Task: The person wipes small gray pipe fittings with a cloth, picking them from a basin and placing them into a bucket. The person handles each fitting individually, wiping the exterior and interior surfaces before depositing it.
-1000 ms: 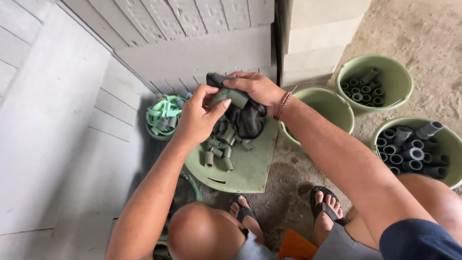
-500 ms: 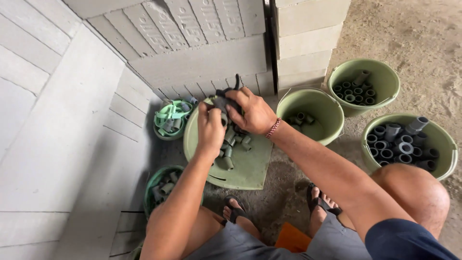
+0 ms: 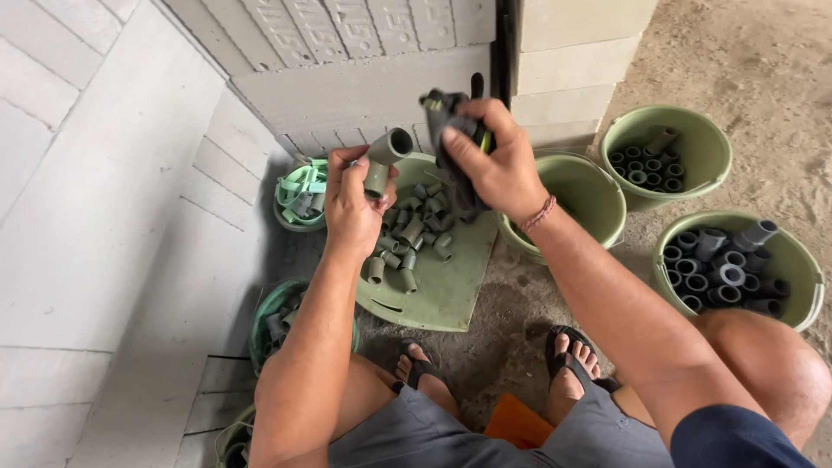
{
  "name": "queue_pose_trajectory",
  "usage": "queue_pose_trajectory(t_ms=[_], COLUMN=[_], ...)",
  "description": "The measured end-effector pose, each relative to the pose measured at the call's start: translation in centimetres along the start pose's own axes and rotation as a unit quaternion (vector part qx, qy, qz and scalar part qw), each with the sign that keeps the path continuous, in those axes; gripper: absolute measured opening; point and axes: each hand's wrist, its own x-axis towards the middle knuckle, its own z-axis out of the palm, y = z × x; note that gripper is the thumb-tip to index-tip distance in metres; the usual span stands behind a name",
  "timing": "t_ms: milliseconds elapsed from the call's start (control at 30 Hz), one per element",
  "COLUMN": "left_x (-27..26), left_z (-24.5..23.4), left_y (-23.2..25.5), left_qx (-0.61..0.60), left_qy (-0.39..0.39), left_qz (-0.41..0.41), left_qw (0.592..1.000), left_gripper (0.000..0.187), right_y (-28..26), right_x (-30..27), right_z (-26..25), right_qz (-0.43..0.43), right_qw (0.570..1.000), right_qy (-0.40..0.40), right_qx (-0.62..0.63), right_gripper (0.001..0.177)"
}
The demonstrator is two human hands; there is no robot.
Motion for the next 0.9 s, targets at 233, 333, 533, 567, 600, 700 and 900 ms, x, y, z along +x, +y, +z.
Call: queue_pose_trajectory(t_ms=[233,333,533,567,600,700,900], left_x=[-0.7,-1.1,-1.4,-1.2,-1.1,-2.2,-3.4], left_z=[-1.0,-0.9,-0.5,-1.0,-1.4,0.2,2.2], left_y=[0.3,0.5,1.7,1.2,0.7,2.9,4.6], left_qx=[0.16,0.329,0.542,0.56,0.578,0.45,0.397], left_qy=[-0.058,-0.026,-0.097,-0.101,-0.104,-0.102,-0.13], left_qz=[0.085,0.148,0.289,0.311,0.332,0.205,0.147], left_qw=[0.982,0.932,0.783,0.761,0.738,0.863,0.897], left_gripper=[0.012,0.013,0.027,0.035,0.043,0.05,0.04], right_y=[-3.4,-2.9,-3.2,-2.6,-2.1,-4.6,-4.9], right_x=[-1.8,-2.2,-3.2,-3.1,-2.9,-3.3,-2.8], right_z=[1.6,2.0,2.9,2.8,2.8,2.6,2.3], right_qz=[-0.125,-0.018,0.374,0.398,0.42,0.156,-0.057], right_qw=[0.966,0.974,0.886,0.858,0.828,0.979,0.996], right_qy=[-0.094,-0.099,-0.026,-0.025,-0.026,-0.102,-0.063], right_qx=[-0.206,-0.204,0.273,0.322,0.371,0.087,-0.041], right_gripper=[0.023,0.051,0.024,0.027,0.03,0.039,0.025])
